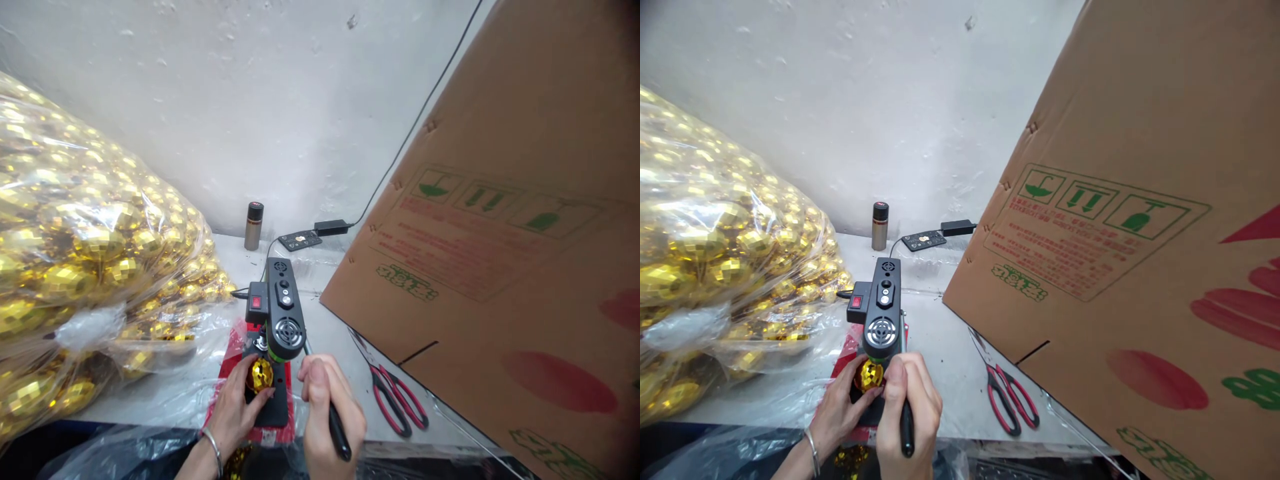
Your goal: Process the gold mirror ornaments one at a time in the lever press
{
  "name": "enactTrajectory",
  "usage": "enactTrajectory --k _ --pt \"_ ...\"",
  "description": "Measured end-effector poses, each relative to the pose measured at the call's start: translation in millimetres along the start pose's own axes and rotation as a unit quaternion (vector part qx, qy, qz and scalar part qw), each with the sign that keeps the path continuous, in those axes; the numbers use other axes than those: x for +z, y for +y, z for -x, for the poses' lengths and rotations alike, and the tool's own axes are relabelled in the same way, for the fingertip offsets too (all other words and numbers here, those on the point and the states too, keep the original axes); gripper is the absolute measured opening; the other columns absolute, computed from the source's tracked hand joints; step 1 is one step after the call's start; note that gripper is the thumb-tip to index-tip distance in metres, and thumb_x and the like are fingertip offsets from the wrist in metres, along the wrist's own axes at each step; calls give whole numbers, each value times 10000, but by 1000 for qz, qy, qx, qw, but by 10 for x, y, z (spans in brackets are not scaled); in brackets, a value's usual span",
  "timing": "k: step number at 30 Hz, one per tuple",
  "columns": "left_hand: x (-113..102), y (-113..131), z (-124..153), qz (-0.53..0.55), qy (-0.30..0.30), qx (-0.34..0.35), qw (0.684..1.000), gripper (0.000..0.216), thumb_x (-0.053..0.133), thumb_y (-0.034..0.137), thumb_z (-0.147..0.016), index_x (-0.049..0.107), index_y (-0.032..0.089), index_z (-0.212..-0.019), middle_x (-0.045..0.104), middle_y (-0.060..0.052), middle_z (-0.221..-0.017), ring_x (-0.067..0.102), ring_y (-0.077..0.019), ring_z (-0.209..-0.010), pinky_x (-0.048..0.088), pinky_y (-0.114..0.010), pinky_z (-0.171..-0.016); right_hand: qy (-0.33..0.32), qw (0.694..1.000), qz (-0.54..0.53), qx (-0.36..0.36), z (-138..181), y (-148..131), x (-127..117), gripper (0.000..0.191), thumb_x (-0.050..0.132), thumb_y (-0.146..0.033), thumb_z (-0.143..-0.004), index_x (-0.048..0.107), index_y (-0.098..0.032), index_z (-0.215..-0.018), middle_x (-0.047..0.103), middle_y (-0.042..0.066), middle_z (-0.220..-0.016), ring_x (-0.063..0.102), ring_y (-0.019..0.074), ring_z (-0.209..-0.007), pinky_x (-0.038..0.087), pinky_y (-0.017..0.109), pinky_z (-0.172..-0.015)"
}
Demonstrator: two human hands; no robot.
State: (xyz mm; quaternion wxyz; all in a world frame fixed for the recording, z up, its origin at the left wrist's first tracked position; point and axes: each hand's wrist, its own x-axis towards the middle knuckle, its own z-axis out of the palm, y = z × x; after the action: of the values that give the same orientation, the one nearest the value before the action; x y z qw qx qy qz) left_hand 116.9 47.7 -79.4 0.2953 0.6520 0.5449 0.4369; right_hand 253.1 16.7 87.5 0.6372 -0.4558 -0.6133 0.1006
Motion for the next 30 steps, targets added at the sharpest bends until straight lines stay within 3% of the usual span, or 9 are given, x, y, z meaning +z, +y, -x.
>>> enactTrajectory --k 7,13,21,30 --pt "66 112 -71 -66 -41 28 997 461 716 362 -807 658 172 -1223 756 -149 -1129 708 -361 -1046 573 -574 -931 11 1000 -11 -6 -8 -25 17 289 431 -104 -1041 545 -213 -799 491 -41 -725 518 76 -647 412 199 -606" --pt "80 130 -102 -86 -78 16 993 434 680 336 -821 633 173 -1221 722 -135 -1114 663 -347 -1045 526 -555 -935 84 994 -20 66 174 -53 155 337 412 -199 -1072 506 -214 -749 497 -41 -728 466 81 -617 359 234 -593" --pt "86 141 -95 -94 -84 3 992 389 686 304 -799 615 188 -1164 705 -109 -1062 638 -330 -1016 500 -513 -917 116 992 15 -56 430 389 222 391 402 -231 -1063 472 -218 -679 510 -30 -692 525 106 -612 390 248 -590" --pt "83 155 -103 -97 -79 4 992 370 701 325 -787 621 195 -1124 703 -103 -1042 649 -323 -997 492 -489 -910 135 988 18 -66 427 428 263 423 376 -229 -1072 436 -216 -653 510 -37 -694 491 95 -601 394 248 -611"
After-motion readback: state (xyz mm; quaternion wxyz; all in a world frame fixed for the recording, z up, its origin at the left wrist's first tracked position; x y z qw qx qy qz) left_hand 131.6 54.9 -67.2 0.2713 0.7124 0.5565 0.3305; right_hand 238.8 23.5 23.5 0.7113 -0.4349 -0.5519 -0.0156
